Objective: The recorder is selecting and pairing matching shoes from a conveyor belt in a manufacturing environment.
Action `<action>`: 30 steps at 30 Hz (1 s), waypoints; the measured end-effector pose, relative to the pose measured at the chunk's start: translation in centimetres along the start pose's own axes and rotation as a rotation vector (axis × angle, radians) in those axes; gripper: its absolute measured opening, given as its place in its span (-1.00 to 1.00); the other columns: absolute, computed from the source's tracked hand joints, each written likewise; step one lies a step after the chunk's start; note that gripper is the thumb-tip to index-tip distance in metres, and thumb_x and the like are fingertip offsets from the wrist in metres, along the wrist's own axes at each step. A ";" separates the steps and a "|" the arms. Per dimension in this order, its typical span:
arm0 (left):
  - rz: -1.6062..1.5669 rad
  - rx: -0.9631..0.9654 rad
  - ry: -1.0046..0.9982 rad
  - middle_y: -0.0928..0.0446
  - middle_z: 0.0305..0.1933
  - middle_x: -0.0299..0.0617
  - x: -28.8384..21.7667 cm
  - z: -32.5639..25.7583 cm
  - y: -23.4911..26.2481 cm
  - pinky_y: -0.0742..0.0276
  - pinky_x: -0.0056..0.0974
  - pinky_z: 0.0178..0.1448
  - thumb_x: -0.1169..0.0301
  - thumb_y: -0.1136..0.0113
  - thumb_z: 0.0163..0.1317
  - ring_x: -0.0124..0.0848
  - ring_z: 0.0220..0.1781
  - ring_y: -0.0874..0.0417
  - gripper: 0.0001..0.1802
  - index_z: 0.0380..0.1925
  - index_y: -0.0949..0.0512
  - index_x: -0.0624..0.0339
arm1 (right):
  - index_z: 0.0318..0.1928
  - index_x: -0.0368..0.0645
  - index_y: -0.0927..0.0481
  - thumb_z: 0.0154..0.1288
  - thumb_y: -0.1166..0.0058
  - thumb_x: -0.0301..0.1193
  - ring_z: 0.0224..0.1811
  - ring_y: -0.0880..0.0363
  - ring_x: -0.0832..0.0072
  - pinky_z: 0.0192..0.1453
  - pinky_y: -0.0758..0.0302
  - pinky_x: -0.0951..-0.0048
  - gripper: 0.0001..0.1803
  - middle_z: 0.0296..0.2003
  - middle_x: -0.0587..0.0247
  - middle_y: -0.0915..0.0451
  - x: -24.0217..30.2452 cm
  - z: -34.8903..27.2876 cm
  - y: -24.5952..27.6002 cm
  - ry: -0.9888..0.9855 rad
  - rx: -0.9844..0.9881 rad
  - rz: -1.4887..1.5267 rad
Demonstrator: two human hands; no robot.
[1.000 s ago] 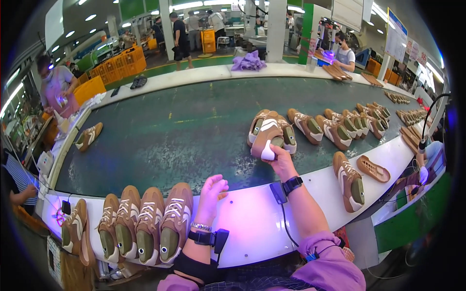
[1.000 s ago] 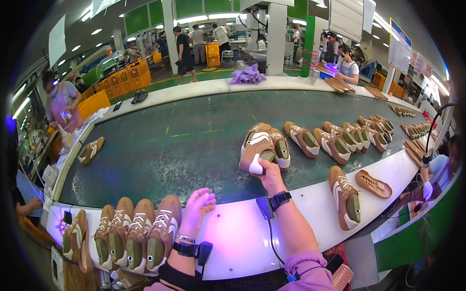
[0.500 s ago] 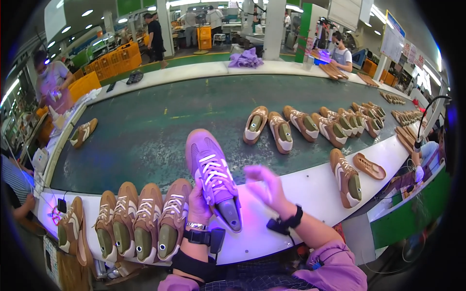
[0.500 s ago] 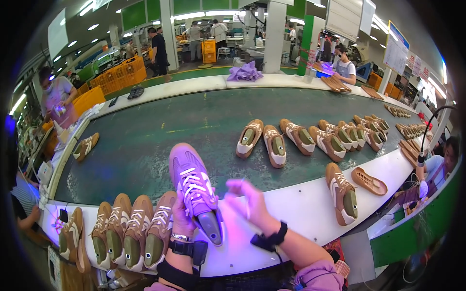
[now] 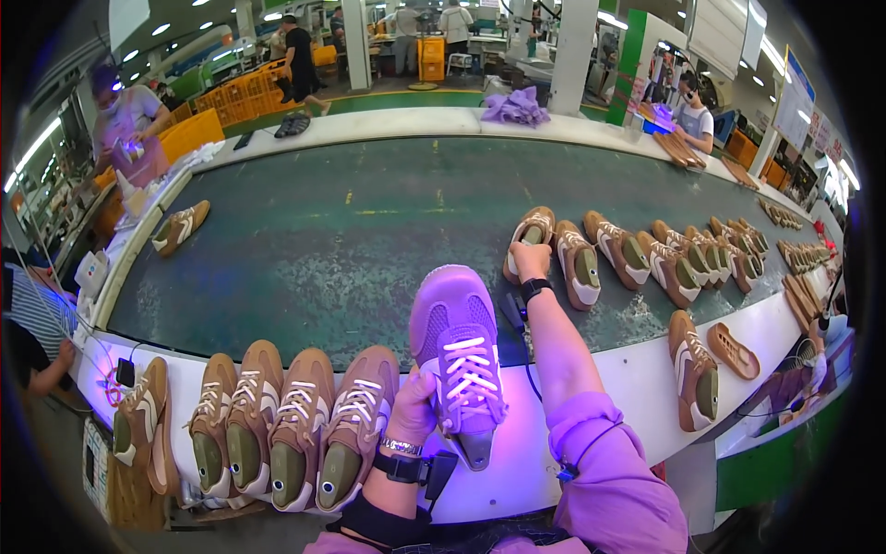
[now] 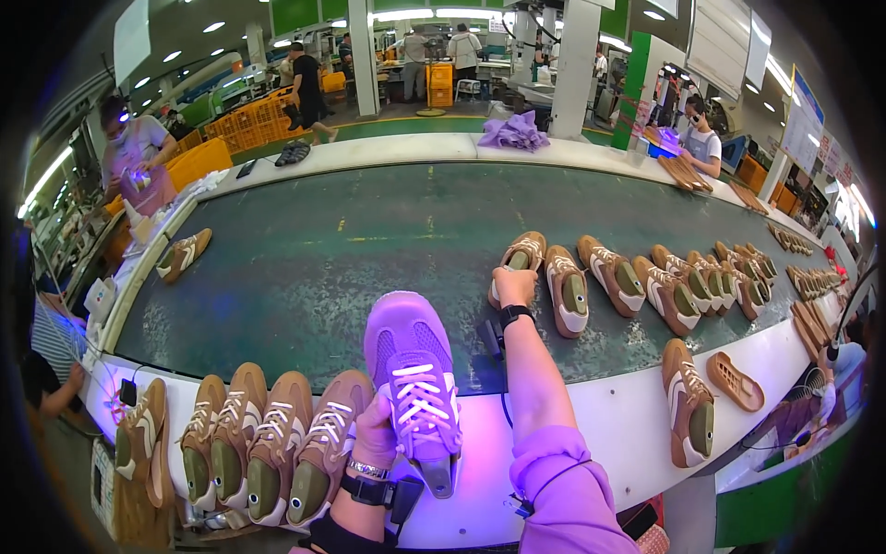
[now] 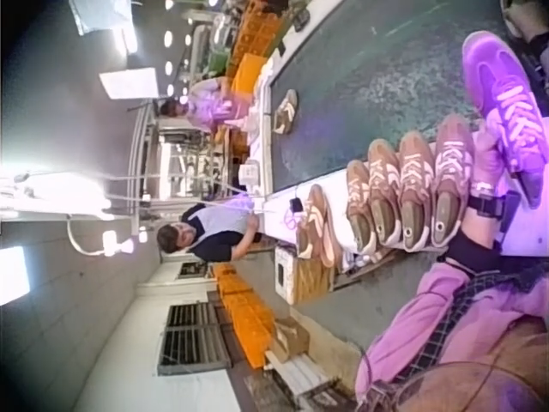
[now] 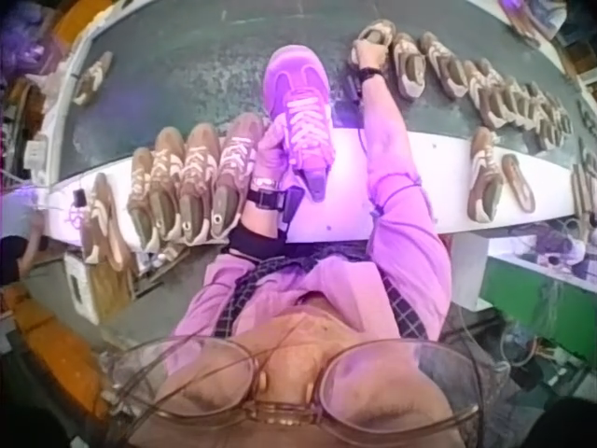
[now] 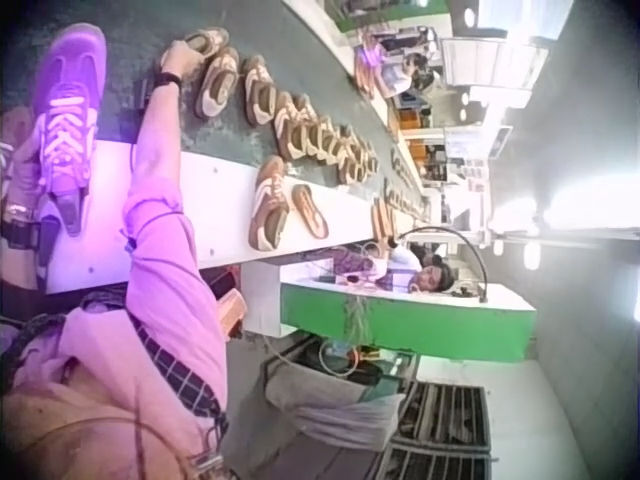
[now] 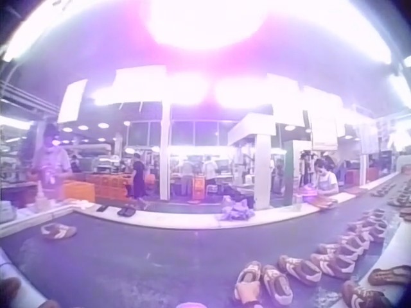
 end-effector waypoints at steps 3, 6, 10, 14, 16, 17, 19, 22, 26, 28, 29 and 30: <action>-0.019 0.038 0.035 -0.51 0.02 -0.06 0.9 0.6 -0.4 -0.58 -0.15 0.05 0.08 -0.37 0.01 -0.25 -0.01 -0.60 -0.18 0.17 -0.29 0.36 | -0.02 -0.54 -0.35 -0.20 -0.30 -0.34 -0.03 -0.56 0.05 0.05 -0.49 0.24 -0.28 -0.07 -0.22 -0.53 -2.8 4.3 1.9 0.037 0.009 0.104; -0.019 0.031 0.030 -0.51 0.02 -0.05 0.6 0.4 -0.3 -0.59 -0.13 0.05 0.10 -0.36 0.02 -0.24 -0.01 -0.60 -0.20 0.17 -0.30 0.36 | -0.08 -0.27 -0.48 -0.04 -0.20 -0.40 -0.23 -0.57 0.25 -0.13 -0.51 0.24 -0.56 -0.20 0.11 -0.57 -2.3 0.8 0.6 -0.189 0.512 0.861; -0.011 0.078 0.030 -0.51 0.02 -0.03 0.7 0.6 -1.5 -0.61 -0.11 0.03 0.12 -0.34 0.03 -0.20 -0.02 -0.61 -0.22 0.16 -0.29 0.38 | -0.07 -0.22 -0.46 0.04 -0.13 -0.50 -0.22 -0.57 0.33 -0.17 -0.55 0.24 -0.63 -0.21 0.16 -0.55 -0.4 -4.4 6.5 -0.099 0.641 1.045; -0.003 0.067 0.040 -0.50 0.01 0.03 0.2 0.4 -1.8 -0.64 -0.13 -0.01 0.09 -0.33 0.01 -0.17 -0.05 -0.62 -0.17 0.16 -0.28 0.42 | 0.06 -0.22 -0.26 -0.07 -0.17 -0.52 -0.18 -0.55 0.38 -0.11 -0.54 0.38 -0.39 -0.15 0.15 -0.48 4.6 -15.9 15.4 0.273 0.647 0.985; 0.019 0.080 0.012 -0.49 0.00 0.05 -0.1 0.4 -2.3 -0.66 -0.14 -0.04 0.04 -0.33 0.00 -0.15 -0.08 -0.64 -0.13 0.16 -0.27 0.45 | 0.06 -0.20 -0.22 -0.15 -0.25 -0.47 -0.11 -0.50 0.40 -0.02 -0.48 0.39 -0.30 -0.12 0.16 -0.44 4.0 -18.9 17.8 0.426 0.587 0.855; 0.029 0.102 -0.003 -0.49 0.00 0.06 -0.1 0.6 -2.5 -0.65 -0.15 -0.04 0.03 -0.32 0.00 -0.15 -0.09 -0.64 -0.13 0.16 -0.27 0.46 | 0.06 -0.19 -0.20 -0.20 -0.29 -0.45 -0.06 -0.47 0.41 0.03 -0.44 0.38 -0.25 -0.12 0.16 -0.42 3.2 -20.2 18.5 0.540 0.531 0.763; 0.057 0.073 -0.008 -0.49 0.00 0.07 -0.1 0.6 -2.6 -0.64 -0.15 -0.02 0.01 -0.32 -0.01 -0.15 -0.09 -0.64 -0.11 0.16 -0.27 0.46 | 0.07 -0.20 -0.15 -0.25 -0.40 -0.38 0.04 -0.39 0.41 0.18 -0.32 0.37 -0.15 -0.04 0.10 -0.36 1.6 -23.5 19.0 0.633 0.495 0.550; 0.139 0.105 -0.007 -0.51 -0.02 0.09 -0.5 0.5 -3.0 -0.60 -0.10 0.01 -0.03 -0.31 -0.02 -0.12 -0.05 -0.62 -0.09 0.16 -0.27 0.46 | 0.09 -0.22 -0.11 -0.20 -0.40 -0.40 0.14 -0.35 0.33 0.25 -0.26 0.33 -0.14 0.10 -0.03 -0.29 0.3 -27.4 19.1 0.761 0.487 0.529; 0.133 0.126 0.020 -0.51 -0.01 0.11 0.0 0.3 -2.1 -0.56 -0.02 0.07 -0.02 -0.31 -0.03 -0.07 -0.03 -0.61 -0.10 0.15 -0.29 0.47 | 0.10 -0.24 -0.02 -0.16 -0.36 -0.46 0.28 -0.24 0.21 0.33 -0.17 0.23 -0.12 0.23 -0.20 -0.13 0.1 -29.6 19.6 0.920 0.437 0.530; 0.133 0.111 0.020 -0.51 -0.01 0.12 0.2 0.1 -2.7 -0.56 0.00 0.07 -0.01 -0.30 -0.03 -0.06 -0.03 -0.61 -0.11 0.15 -0.30 0.47 | 0.11 -0.24 0.01 -0.19 -0.33 -0.49 0.30 -0.20 0.15 0.37 -0.11 0.17 -0.11 0.27 -0.27 -0.06 0.4 -30.1 20.1 0.947 0.410 0.515; 0.133 0.091 0.022 -0.51 -0.01 0.13 0.4 0.0 -2.8 -0.55 0.01 0.08 -0.01 -0.30 -0.03 -0.05 -0.03 -0.61 -0.11 0.15 -0.30 0.47 | 0.11 -0.24 0.01 -0.19 -0.33 -0.49 0.30 -0.20 0.15 0.37 -0.11 0.17 -0.11 0.27 -0.27 -0.06 0.5 -30.3 20.4 0.951 0.405 0.511; 0.121 0.114 0.048 -0.51 0.00 0.13 0.6 -0.1 -3.0 -0.55 0.04 0.08 0.00 -0.31 -0.03 -0.03 -0.03 -0.61 -0.12 0.14 -0.30 0.47 | 0.12 -0.26 0.00 -0.19 -0.34 -0.49 0.31 -0.19 0.14 0.38 -0.10 0.17 -0.10 0.27 -0.29 -0.06 0.6 -30.6 20.8 0.965 0.386 0.503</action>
Point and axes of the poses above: each hand's wrist, its own z-axis towards the middle knuckle, its own y-axis out of the back of the hand, x = y × z, the point moved 10 cm from there along z, towards the middle knuckle
